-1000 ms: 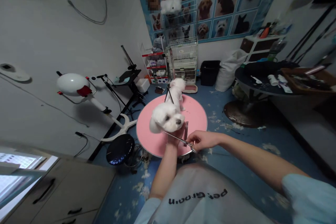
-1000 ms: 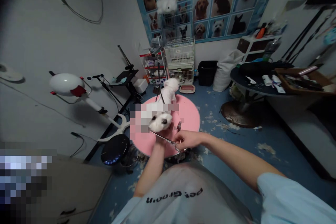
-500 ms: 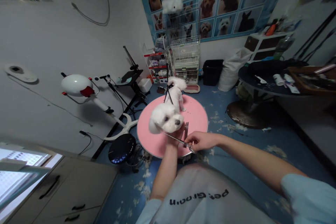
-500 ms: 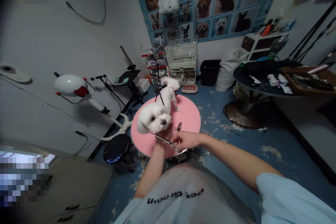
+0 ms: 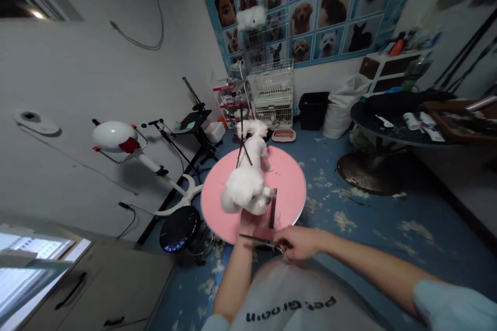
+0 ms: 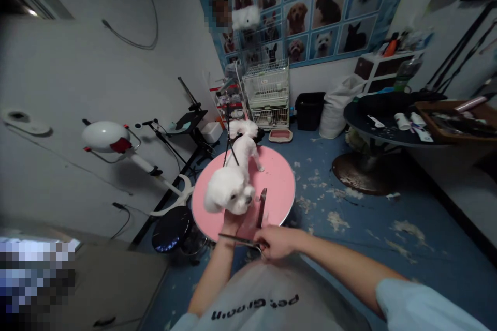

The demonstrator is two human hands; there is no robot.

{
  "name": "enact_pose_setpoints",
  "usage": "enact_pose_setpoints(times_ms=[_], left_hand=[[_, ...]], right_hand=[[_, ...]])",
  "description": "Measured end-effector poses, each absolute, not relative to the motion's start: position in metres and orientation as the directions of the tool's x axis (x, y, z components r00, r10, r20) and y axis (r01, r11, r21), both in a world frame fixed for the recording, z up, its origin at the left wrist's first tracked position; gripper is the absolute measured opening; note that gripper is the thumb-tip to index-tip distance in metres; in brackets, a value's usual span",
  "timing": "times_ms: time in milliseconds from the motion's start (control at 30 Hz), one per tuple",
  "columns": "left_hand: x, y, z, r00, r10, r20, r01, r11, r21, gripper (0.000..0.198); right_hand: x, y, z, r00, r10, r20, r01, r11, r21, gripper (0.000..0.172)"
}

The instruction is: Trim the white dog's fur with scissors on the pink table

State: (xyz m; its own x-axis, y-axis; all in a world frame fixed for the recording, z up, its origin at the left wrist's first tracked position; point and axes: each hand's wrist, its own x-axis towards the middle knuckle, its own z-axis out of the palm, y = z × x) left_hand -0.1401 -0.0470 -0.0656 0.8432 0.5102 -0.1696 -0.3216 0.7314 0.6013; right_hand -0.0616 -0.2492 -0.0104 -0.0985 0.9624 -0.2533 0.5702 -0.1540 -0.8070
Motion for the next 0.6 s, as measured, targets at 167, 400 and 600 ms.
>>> enact_pose_setpoints(times_ms=[167, 400, 600], left_hand=[[-0.149, -0.05, -0.051, 0.821, 0.562, -0.102, -0.437, 0.733, 0.521, 0.048], [-0.175, -0.016, -0.033, 0.753, 0.645, -0.13, -0.417, 0.621, 0.663, 0.029], [-0.196, 0.002, -0.027, 0.709, 0.673, -0.212, -0.398, 0.63, 0.667, 0.021]], right_hand=[[-0.093, -0.286, -0.065, 0.277, 0.954, -0.113, 0.218, -0.177, -0.96, 0.026], [-0.142, -0.23, -0.069, 0.039, 0.985, -0.168, -0.74, -0.085, -0.667, 0.07], [-0.153, -0.195, -0.022, -0.049, 0.997, -0.057, -0.877, -0.07, -0.476, 0.073]])
